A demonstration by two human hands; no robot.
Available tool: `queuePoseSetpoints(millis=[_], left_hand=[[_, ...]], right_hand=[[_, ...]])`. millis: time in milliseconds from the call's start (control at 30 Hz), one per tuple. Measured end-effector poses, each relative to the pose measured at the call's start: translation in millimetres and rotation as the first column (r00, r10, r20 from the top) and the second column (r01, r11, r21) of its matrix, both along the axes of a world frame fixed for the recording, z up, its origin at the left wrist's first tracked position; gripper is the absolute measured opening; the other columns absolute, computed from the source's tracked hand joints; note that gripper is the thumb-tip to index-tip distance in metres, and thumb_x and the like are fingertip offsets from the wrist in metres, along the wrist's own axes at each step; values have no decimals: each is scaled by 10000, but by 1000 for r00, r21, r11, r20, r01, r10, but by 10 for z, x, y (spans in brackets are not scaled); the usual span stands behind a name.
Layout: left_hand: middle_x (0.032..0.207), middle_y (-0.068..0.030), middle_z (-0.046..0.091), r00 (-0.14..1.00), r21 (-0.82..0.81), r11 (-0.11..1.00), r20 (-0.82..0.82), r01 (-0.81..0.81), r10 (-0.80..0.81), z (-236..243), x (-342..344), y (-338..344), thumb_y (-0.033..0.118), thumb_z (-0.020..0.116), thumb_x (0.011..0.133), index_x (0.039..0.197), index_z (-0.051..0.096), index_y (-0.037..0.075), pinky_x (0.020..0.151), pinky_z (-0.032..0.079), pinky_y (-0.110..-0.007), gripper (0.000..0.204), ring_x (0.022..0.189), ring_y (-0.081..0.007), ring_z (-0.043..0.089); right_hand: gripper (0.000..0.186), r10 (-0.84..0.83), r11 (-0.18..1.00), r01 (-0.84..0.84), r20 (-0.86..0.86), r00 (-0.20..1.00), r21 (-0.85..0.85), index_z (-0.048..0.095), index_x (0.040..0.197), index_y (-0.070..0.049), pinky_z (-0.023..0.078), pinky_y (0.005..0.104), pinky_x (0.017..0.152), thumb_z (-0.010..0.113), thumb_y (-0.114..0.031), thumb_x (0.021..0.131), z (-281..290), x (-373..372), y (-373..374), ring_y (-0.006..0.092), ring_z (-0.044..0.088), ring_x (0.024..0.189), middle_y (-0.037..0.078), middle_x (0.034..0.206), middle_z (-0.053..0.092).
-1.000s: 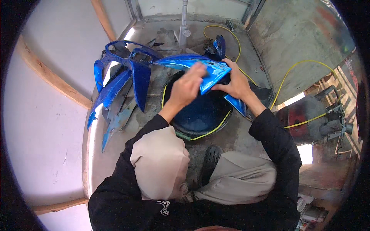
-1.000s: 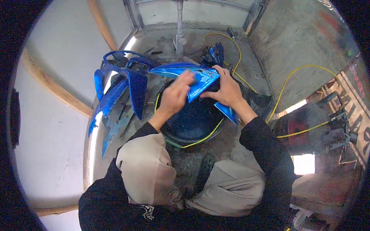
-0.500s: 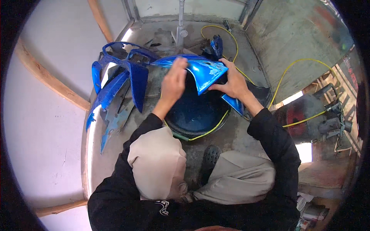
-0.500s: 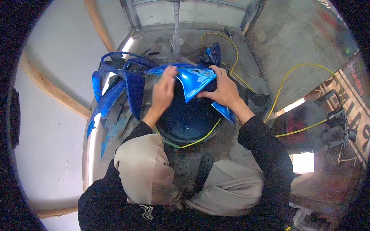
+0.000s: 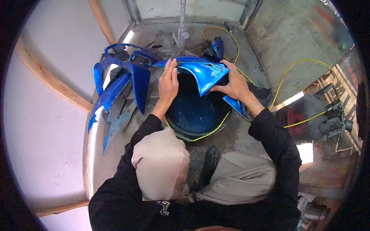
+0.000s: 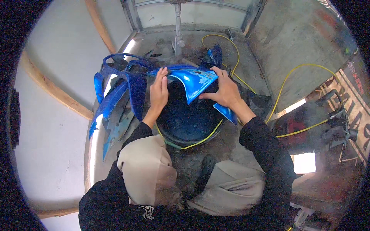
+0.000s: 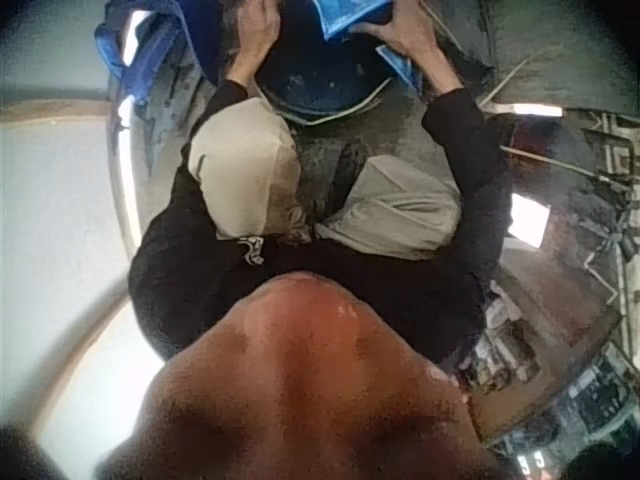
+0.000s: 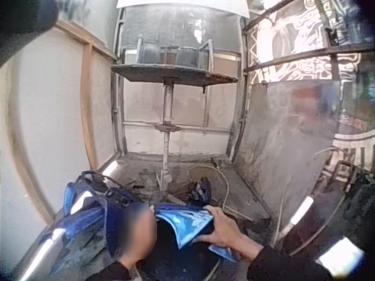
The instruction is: The person wet sands a motorcycle fairing with a sanding block, repeatedly dipping the block into a bucket of water and rubbing the surface of the fairing.
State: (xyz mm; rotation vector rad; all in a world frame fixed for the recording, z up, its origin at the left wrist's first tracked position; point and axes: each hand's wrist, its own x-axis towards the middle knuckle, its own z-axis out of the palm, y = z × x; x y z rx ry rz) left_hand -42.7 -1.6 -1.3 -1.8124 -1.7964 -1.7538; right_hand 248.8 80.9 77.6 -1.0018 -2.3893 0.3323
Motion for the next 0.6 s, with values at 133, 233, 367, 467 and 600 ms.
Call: queuePoseSetpoints(millis=[133, 233, 367, 467, 600], left_hand=[[1533, -225, 662, 965, 10, 983, -192, 184, -179, 127, 629, -164, 186, 532, 1153, 1429, 681, -22, 1237, 469, -488, 376, 1506, -426, 559], [1538, -222, 661, 877, -7, 892, -181, 452, -446, 334, 966, -286, 202, 536, 1152, 1423, 674, -32, 1264, 443, -497, 384, 1514, -411, 557], [1551, -233, 646, 986, 28, 993, -119, 117, -113, 94, 333, -84, 190, 492, 1172, 1466, 675, 12, 1263, 444, -483, 389, 1543, -414, 519], [1579, -248, 620, 999, -69, 997, -9, -34, 33, 22, -45, -53, 214, 493, 1174, 1503, 653, 9, 1254, 447, -496, 419, 1543, -426, 513], [1600, -186, 624, 952, -93, 956, -107, 277, -286, 115, 658, -200, 170, 515, 1160, 1455, 688, 38, 1288, 415, -471, 366, 1577, -370, 496]], right_hand=[[1266, -19, 999, 18, -7, 1000, -40, 426, 1634, -110, 524, 513, 1138, 997, -662, 648, -44, 120, 39, 451, 624, 1373, 208, 1530, 572], [1271, -18, 999, 20, -29, 999, 43, 428, 1633, -104, 524, 517, 1134, 994, -669, 645, -115, 220, 89, 451, 626, 1370, 217, 1527, 571], [1274, -1, 1000, 1, -23, 1000, -13, 432, 1629, -95, 526, 519, 1127, 994, -675, 643, -27, 40, 6, 452, 629, 1368, 218, 1519, 576], [1270, 14, 1000, -14, -20, 1000, 0, 436, 1626, -90, 527, 518, 1126, 997, -670, 645, -22, 25, 13, 450, 630, 1369, 214, 1520, 579], [1267, -16, 1000, 16, -16, 1000, -5, 436, 1626, -87, 524, 519, 1133, 999, -662, 646, -86, 178, 61, 445, 627, 1378, 209, 1538, 571]])
